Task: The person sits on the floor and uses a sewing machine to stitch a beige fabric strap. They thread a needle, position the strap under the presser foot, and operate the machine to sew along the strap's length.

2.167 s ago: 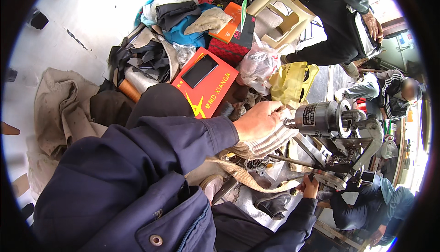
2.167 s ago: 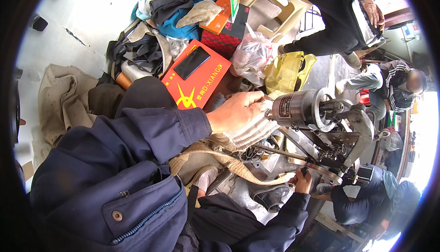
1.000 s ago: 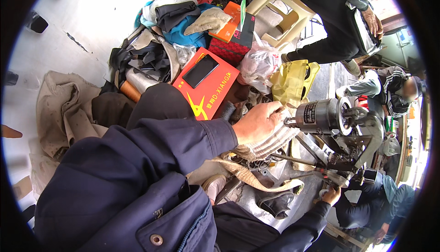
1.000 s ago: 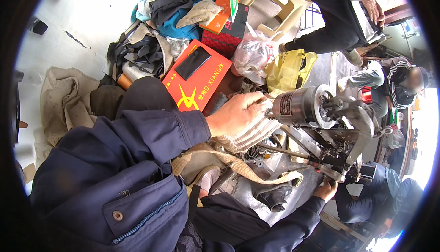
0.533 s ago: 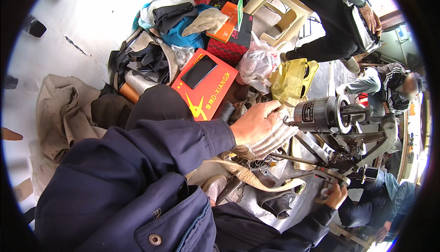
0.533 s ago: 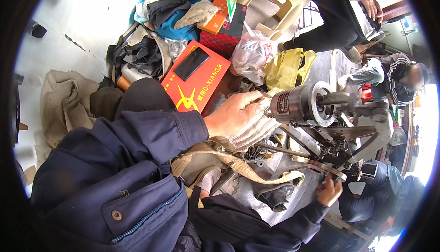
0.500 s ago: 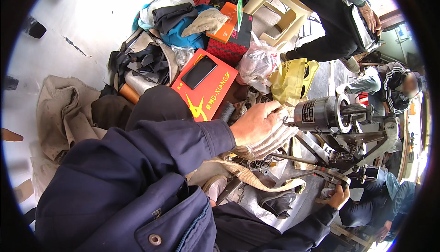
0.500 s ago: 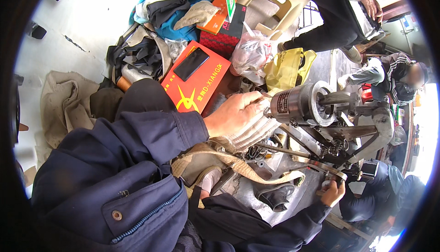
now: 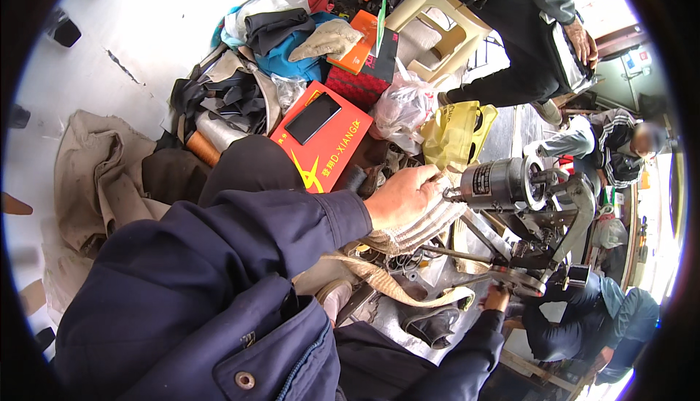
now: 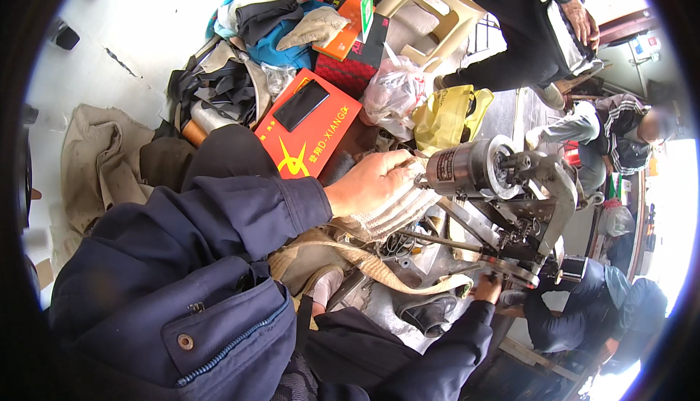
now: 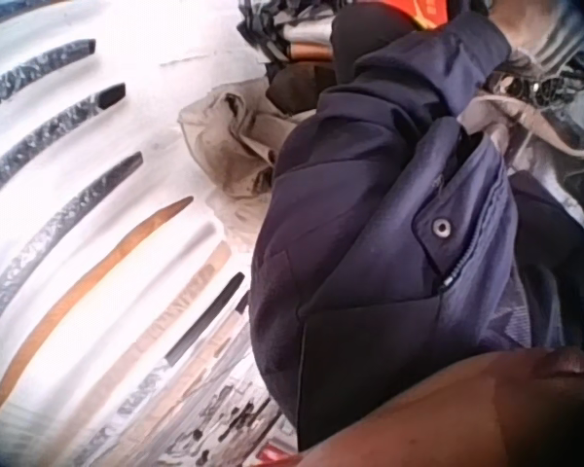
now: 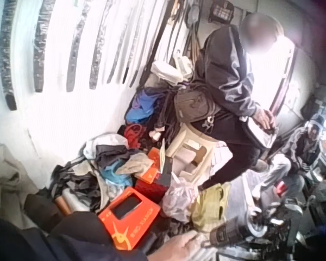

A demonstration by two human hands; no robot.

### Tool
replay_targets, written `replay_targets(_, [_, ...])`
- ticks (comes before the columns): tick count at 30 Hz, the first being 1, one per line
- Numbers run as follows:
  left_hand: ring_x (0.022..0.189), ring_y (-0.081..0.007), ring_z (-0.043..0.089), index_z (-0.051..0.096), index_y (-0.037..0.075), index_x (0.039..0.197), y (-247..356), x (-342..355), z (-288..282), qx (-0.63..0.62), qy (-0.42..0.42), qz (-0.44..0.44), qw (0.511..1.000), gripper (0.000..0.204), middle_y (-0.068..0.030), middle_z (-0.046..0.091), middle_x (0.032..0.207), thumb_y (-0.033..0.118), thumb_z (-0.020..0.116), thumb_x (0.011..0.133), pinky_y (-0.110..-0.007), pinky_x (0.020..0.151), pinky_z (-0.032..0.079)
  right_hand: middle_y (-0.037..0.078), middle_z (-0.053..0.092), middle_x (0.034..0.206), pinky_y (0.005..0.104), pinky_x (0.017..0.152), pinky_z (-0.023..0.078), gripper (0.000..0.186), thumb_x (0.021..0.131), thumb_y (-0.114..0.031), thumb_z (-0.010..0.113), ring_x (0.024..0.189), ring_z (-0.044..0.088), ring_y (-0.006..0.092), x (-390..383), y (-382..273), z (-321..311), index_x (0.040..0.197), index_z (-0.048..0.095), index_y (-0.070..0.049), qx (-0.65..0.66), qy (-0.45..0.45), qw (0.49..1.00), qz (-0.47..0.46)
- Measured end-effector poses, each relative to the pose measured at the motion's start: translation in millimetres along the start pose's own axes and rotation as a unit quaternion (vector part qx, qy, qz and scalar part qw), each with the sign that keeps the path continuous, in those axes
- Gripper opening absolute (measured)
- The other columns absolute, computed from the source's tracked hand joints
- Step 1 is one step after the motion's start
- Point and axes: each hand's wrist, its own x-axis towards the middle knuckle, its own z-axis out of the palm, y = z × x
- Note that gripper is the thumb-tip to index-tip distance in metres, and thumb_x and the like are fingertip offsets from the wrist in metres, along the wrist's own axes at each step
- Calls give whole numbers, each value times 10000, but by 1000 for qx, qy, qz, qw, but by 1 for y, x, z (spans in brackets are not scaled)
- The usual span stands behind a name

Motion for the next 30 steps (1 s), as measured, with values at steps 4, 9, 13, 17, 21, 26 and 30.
replay_targets(4, [820, -88, 503, 561, -15, 1193, 3, -2, -1, -3, -15, -33, 999, 242, -52, 627, 894, 93, 486, 991, -279, 759, 456, 43, 515, 600, 320, 378, 455, 233, 880, -206, 666, 420, 551, 179, -45, -38, 32, 794, 558, -19, 19, -142, 988, -56])
replay_targets(9, [843, -90, 505, 553, -14, 1221, 5, -4, 0, -10, -9, -34, 999, 262, -65, 631, 922, 87, 478, 991, -274, 778, 454, -10, 528, 631, 241, 375, 355, 114, 892, -128, 644, 430, 453, 90, -72, -87, -28, 904, 629, -16, 26, 0, 981, -191])
replay_targets(13, [842, -96, 510, 556, -13, 1215, 8, -7, 0, -7, -1, -30, 1000, 260, -79, 629, 922, 97, 476, 992, -276, 780, 457, -2, 630, 730, 230, 428, 340, 120, 888, -87, 605, 506, 486, 60, -38, -63, -67, 975, 671, -37, 18, 145, 972, -182])
replay_targets(17, [791, -92, 508, 565, -7, 1200, 8, -8, 0, 7, 6, -19, 1000, 255, -74, 619, 869, 113, 474, 994, -280, 730, 459, 58, 658, 799, 324, 676, 460, 159, 817, -67, 605, 721, 594, 191, 13, -6, -70, 945, 670, 0, 26, 205, 961, -184])
replay_targets(21, [731, -70, 483, 572, 10, 1194, 7, -6, -1, 2, -9, -30, 1000, 246, -35, 589, 802, 117, 474, 995, -275, 657, 437, 99, 630, 710, 307, 337, 386, 104, 883, -80, 559, 401, 501, 168, 33, 22, -51, 964, 612, -40, -25, 118, 992, -27])
replay_targets(26, [738, -75, 486, 580, 16, 1176, 5, -6, 0, -10, 10, -13, 1000, 228, -30, 581, 798, 124, 491, 995, -281, 666, 443, 53, 514, 595, 339, 347, 441, 194, 866, -165, 662, 400, 545, 195, -19, -11, 28, 844, 581, 10, 59, -119, 991, -13])
replay_targets(30, [780, -95, 508, 578, 4, 1165, 1, -6, 1, -12, -1, -17, 1000, 226, -63, 616, 844, 122, 503, 988, -298, 717, 459, 37, 558, 634, 288, 390, 430, 217, 883, -182, 674, 427, 518, 145, -68, -68, 13, 841, 596, 16, 32, -99, 983, -153])
